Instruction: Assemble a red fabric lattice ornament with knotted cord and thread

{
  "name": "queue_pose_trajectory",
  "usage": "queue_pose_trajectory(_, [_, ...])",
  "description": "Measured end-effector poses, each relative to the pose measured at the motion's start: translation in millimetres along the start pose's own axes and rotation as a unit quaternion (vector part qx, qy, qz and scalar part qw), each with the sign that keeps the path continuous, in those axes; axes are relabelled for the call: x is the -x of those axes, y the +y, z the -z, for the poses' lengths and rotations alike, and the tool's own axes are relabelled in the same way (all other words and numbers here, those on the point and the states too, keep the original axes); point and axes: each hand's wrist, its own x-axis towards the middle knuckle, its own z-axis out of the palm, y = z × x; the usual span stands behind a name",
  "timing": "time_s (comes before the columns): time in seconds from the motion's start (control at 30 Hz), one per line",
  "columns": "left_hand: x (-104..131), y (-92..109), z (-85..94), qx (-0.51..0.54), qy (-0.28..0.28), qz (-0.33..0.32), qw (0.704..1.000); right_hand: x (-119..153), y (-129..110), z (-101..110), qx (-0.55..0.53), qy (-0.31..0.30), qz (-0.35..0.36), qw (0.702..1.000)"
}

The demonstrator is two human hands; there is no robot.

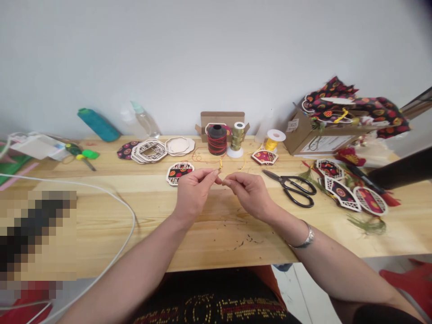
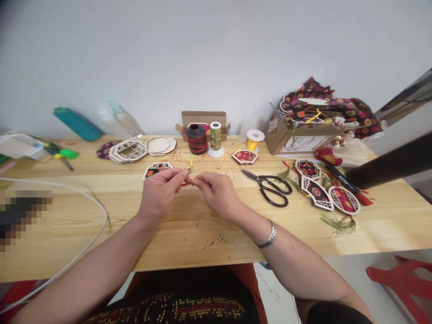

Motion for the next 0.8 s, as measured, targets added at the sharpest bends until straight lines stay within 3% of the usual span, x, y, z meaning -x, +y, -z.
queue_pose_trajectory(0.3, [2.8,5.0,-1.7,-0.011,0.0,0.02,1.0,2.1,-0.9,1.8,0.165,-0.036,0.005,0.986])
queue_pose_trajectory(0.53, [7.4,11.7,-3.0,-0.109,0.012,-0.049,0.993,0.9,-2.8,0.9,0.408,-0.085,0.062,0.907])
queue_pose_trajectory(0.67, [10.2,10.2,-4.3,-0.151,0.028,-0.091,0.984,3.7,-3.3,-1.4,0.463,-0.104,0.106,0.874])
queue_pose_trajectory(0.8, [11.8,6.3,-4.6,-0.174,0.029,-0.119,0.977,7.1,-3.3,-2.2,0.472,-0.097,0.147,0.864])
